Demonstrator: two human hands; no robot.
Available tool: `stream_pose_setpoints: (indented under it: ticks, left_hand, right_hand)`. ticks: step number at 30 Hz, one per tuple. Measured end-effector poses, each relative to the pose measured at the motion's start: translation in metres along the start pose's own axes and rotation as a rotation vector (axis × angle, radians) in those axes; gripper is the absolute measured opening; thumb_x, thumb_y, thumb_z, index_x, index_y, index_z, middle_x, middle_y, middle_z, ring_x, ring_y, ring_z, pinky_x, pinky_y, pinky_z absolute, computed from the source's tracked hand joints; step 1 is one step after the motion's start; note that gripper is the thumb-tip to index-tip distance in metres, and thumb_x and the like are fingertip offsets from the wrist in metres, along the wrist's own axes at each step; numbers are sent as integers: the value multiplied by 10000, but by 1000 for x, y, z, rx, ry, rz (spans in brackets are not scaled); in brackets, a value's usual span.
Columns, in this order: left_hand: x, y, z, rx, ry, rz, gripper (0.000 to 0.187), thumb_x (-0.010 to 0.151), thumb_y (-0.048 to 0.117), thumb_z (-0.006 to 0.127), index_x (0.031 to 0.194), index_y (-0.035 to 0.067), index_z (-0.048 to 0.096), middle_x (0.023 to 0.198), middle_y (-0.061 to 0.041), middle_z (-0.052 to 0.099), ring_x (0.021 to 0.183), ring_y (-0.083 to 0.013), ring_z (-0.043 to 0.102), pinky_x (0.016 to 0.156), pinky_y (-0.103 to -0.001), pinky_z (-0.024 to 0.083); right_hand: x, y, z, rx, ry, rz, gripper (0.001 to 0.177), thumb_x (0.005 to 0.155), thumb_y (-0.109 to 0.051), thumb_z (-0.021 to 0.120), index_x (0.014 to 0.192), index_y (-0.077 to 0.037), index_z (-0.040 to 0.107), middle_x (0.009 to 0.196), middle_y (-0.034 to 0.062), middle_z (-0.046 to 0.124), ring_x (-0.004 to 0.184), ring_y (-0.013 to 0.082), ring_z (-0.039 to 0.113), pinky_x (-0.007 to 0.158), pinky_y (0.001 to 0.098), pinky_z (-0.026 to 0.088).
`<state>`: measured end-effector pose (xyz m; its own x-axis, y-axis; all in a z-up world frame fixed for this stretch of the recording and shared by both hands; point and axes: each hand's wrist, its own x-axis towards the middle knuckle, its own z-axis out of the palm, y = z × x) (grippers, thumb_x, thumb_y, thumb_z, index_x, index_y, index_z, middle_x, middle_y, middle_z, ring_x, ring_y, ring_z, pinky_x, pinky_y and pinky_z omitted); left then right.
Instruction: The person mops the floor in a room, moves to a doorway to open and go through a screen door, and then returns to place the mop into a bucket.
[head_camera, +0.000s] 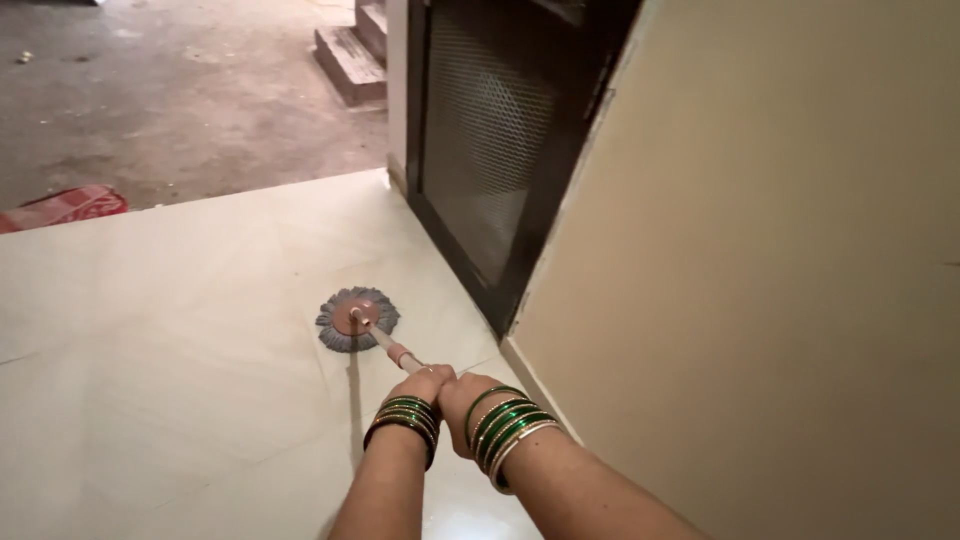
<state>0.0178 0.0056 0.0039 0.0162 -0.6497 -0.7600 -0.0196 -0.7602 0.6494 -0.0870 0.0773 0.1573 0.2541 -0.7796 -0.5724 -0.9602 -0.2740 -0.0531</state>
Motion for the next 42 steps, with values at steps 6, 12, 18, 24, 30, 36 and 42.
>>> stream_pose_setpoints:
  ticks: [6,12,18,24,30,36,42]
  left_hand:
    - [-11,10,-47,-163,-17,10,430,807,391,686,1041,36,750,964,-83,706,833,-180,619,742,-349,489]
    - [4,5,-91,198,67,71,437,871,472,564,1063,118,735,1011,-130,725,882,-204,639,795,-351,490]
    - [29,-14,-134,964,192,574,331,853,350,490,1085,229,693,1060,-94,706,802,-215,573,748,-387,445]
    - [-19,-1,-175,49,188,-32,471,838,461,616,1000,31,722,859,-88,686,733,-179,592,663,-330,464]
    - [-9,-17,-217,-116,182,-26,441,828,441,638,1034,55,694,865,-92,696,744,-168,613,689,-318,500]
    - [-37,-26,-265,-88,265,-51,450,844,442,618,1003,36,728,868,-91,688,733,-176,599,677,-324,480]
    - [-48,-38,-309,-164,297,-94,509,867,462,588,1061,1,677,862,-105,701,714,-172,624,659,-314,497]
  right_hand:
    - [19,-41,-11,-26,-8,-50,371,846,-24,692,1214,-6,652,1109,214,717,1046,313,714,889,400,596]
    - [29,-74,-14,-70,-15,-96,376,848,-26,690,1220,1,642,1103,214,718,1038,313,716,880,401,598]
    - [37,-108,-17,-94,-17,-134,381,850,-28,689,1225,7,633,1097,214,720,1029,313,718,871,402,600]
    - [44,-147,-24,-124,-12,-175,387,852,-30,687,1231,14,624,1092,214,721,1020,313,720,862,403,602]
    - [51,-194,-30,-167,-13,-235,393,854,-32,686,1236,20,614,1086,214,722,1011,313,722,852,404,604]
    - [54,-242,-31,-207,-19,-300,399,855,-34,685,1242,27,605,1080,214,724,1003,313,724,843,405,606]
    - [52,-284,-29,-239,-22,-363,405,857,-36,683,1247,33,596,1074,214,725,994,313,726,834,406,608]
